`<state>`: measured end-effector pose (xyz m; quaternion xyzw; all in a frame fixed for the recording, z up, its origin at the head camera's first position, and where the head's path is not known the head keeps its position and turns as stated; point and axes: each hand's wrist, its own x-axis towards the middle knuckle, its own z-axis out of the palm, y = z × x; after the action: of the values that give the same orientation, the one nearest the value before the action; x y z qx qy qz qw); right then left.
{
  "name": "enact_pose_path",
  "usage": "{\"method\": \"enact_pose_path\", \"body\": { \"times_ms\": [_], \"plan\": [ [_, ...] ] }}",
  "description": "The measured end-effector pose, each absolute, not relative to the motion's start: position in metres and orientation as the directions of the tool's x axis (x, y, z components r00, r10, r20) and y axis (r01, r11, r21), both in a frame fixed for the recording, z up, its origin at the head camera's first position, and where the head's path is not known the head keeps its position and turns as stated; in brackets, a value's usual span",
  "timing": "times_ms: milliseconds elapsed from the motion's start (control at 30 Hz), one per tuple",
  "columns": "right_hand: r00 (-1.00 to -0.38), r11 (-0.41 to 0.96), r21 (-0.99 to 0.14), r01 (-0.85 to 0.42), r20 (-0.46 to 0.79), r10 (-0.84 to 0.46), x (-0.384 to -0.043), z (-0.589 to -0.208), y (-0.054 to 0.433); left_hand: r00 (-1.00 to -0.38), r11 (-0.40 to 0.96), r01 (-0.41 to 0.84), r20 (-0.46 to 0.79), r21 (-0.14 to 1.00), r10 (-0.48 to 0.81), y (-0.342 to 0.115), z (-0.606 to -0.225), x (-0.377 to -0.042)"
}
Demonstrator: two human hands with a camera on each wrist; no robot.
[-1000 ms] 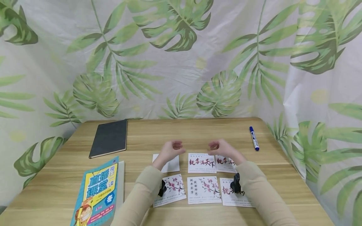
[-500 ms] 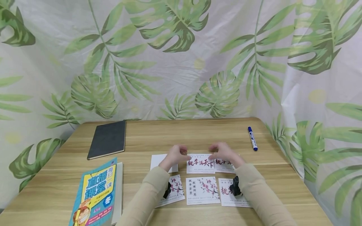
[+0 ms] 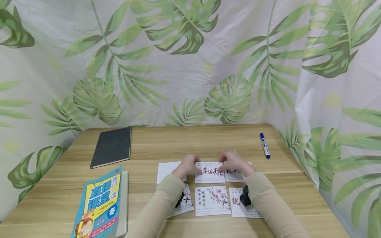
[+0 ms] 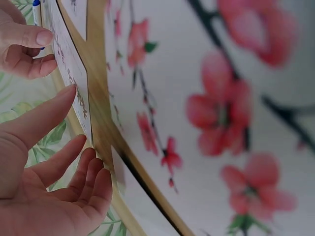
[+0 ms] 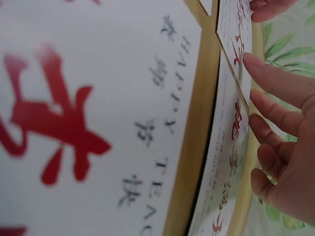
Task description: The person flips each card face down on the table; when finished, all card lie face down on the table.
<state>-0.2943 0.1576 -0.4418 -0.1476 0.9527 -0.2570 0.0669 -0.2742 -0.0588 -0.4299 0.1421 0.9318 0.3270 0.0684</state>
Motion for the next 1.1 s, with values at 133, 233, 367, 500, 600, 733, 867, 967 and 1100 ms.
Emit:
{"method": "enact_pose_path", "body": {
  "times_ms": [133, 233, 367, 500, 600, 733, 867, 967, 1100],
  "plan": [
    [-0.943, 0.827, -0.494, -0.269, -0.041, -0.331, -0.296, -0.443, 0.158, -0.947, 0.761, 0.243, -0.025, 0.602, 0.322, -0.058, -0.429, -0.273],
    [-0.946, 0.832, -0.49, -0.259, -0.047, -0.322, -0.296, -0.442, 0.156, -0.949, 0.761, 0.233, -0.03, 0.605, 0.315, -0.058, -0.428, -0.272],
    [-0.952, 0.837, -0.495, -0.232, -0.059, -0.3, -0.296, -0.441, 0.154, -0.951, 0.753, 0.228, -0.025, 0.617, 0.308, -0.058, -0.429, -0.271],
    [-0.954, 0.821, -0.529, -0.216, -0.066, -0.294, -0.295, -0.439, 0.153, -0.953, 0.74, 0.217, -0.024, 0.636, 0.301, -0.059, -0.43, -0.271],
    [-0.951, 0.794, -0.573, -0.204, -0.078, -0.3, -0.295, -0.439, 0.153, -0.957, 0.74, 0.204, -0.028, 0.641, 0.288, -0.058, -0.431, -0.272],
    [-0.944, 0.758, -0.624, -0.192, -0.093, -0.316, -0.295, -0.438, 0.152, -0.958, 0.739, 0.208, -0.017, 0.641, 0.285, -0.059, -0.433, -0.273],
    [-0.939, 0.724, -0.665, -0.185, -0.099, -0.331, -0.294, -0.435, 0.152, -0.956, 0.734, 0.226, 0.001, 0.64, 0.294, -0.06, -0.432, -0.272],
    [-0.944, 0.687, -0.713, -0.138, -0.116, -0.309, -0.293, -0.43, 0.152, -0.958, 0.731, 0.222, 0.004, 0.646, 0.288, -0.061, -0.431, -0.271],
    [-0.953, 0.61, -0.793, -0.002, -0.182, -0.241, -0.29, -0.425, 0.151, -0.958, 0.729, 0.228, 0.014, 0.645, 0.287, -0.061, -0.431, -0.271]
  ]
}}
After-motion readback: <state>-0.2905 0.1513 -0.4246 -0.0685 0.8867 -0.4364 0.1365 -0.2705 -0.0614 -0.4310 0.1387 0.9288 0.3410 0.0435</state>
